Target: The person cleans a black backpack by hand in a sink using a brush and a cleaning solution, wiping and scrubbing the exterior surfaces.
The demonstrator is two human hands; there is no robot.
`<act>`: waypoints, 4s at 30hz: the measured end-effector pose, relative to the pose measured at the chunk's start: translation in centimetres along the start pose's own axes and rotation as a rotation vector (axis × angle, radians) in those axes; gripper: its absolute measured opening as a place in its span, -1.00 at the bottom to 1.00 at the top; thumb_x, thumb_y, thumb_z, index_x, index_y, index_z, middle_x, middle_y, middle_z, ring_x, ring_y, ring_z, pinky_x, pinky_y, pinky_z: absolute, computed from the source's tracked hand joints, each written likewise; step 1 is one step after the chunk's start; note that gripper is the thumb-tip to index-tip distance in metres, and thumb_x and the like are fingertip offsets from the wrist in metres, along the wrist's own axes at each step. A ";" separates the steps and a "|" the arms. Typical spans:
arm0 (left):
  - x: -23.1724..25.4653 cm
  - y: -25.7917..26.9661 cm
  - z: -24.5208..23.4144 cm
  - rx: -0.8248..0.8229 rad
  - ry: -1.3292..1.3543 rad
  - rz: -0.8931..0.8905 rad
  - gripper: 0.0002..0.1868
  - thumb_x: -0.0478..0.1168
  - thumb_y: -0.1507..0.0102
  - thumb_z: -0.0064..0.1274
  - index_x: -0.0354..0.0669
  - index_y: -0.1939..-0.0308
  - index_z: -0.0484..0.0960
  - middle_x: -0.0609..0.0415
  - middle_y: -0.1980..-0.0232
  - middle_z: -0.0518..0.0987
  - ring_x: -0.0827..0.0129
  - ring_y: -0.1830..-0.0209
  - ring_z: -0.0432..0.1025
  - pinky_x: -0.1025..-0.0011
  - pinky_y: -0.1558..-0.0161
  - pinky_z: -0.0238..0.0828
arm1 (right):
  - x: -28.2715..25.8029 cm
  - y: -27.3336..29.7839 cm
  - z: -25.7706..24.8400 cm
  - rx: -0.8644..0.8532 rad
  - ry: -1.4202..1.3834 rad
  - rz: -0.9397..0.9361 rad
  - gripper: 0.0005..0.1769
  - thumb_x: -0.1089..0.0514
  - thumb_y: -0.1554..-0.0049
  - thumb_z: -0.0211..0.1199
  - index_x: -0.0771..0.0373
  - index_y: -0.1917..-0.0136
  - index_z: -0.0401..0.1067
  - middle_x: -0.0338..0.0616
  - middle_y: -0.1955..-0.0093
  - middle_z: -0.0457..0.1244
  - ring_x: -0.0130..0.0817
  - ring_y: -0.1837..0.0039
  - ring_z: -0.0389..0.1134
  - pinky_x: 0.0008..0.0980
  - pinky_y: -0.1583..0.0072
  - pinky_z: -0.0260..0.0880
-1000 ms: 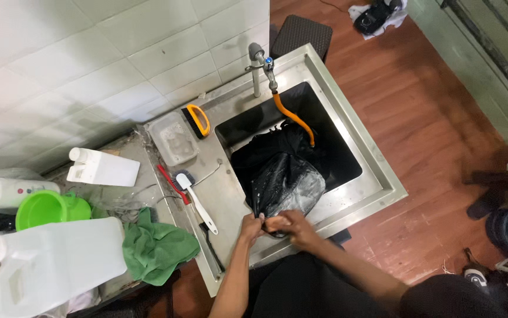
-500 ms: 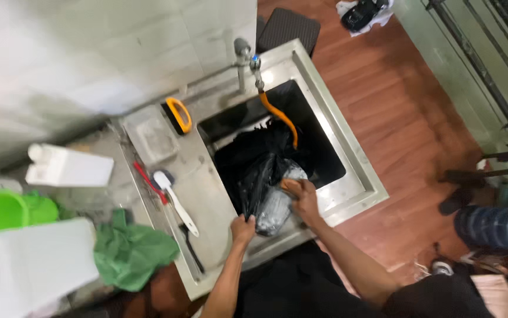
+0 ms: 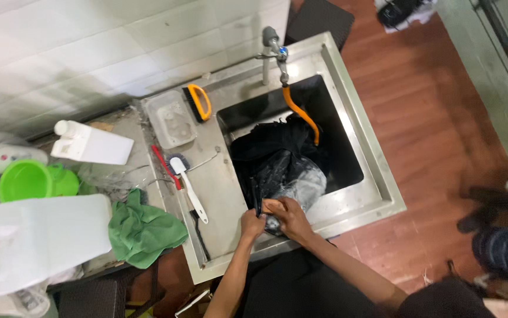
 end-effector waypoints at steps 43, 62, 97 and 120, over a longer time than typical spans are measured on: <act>10.3 8.7 17.1 0.378 0.772 -0.142 -0.46 -0.17 -0.35 0.11 -0.02 -0.35 0.24 -0.25 0.19 0.62 0.09 0.54 0.62 0.27 0.46 0.69 | 9.4 -8.7 -5.0 -0.739 -0.009 -0.574 -0.45 0.22 0.15 0.29 0.02 -0.15 0.65 0.08 0.10 0.31 0.19 0.06 0.31 -0.04 -0.01 0.36; 10.7 8.1 16.9 0.284 0.984 -0.034 -0.51 -0.25 -0.38 0.08 -0.16 -0.31 0.21 -0.18 0.19 0.54 0.12 0.42 0.63 0.21 0.29 0.72 | 18.6 -2.3 -4.5 -0.681 -0.416 -0.653 0.00 -0.59 -0.23 -0.27 0.24 -0.40 0.47 0.31 -0.39 0.08 0.19 -0.16 0.24 -0.02 -0.24 0.28; 9.8 8.8 15.6 0.181 1.176 -0.111 -0.54 -0.34 -0.28 0.25 -0.30 -0.24 0.50 -0.34 0.16 0.62 -0.03 0.31 0.66 0.04 0.19 0.74 | 16.9 -8.1 -10.4 -0.345 0.399 -0.453 -0.71 0.08 0.00 0.15 0.17 0.10 0.61 0.12 -0.21 0.20 0.13 -0.18 0.21 0.01 -0.20 0.16; 7.1 5.5 10.0 -0.001 0.908 -0.158 -0.35 -0.31 -0.23 0.36 -0.38 -0.31 0.39 -0.43 0.20 0.59 -0.17 0.35 0.66 0.00 0.17 0.75 | 12.5 -9.8 -6.1 0.149 0.244 -0.280 -0.33 0.23 0.17 0.20 0.13 -0.27 0.53 0.15 -0.16 0.16 0.25 -0.17 0.20 0.07 -0.23 0.19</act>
Point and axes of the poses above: each hand's wrist, its own y-axis away from the middle knuckle, its own z-axis out of the palm, x = y × z, the point moved 4 cm from there along -y, towards the middle knuckle
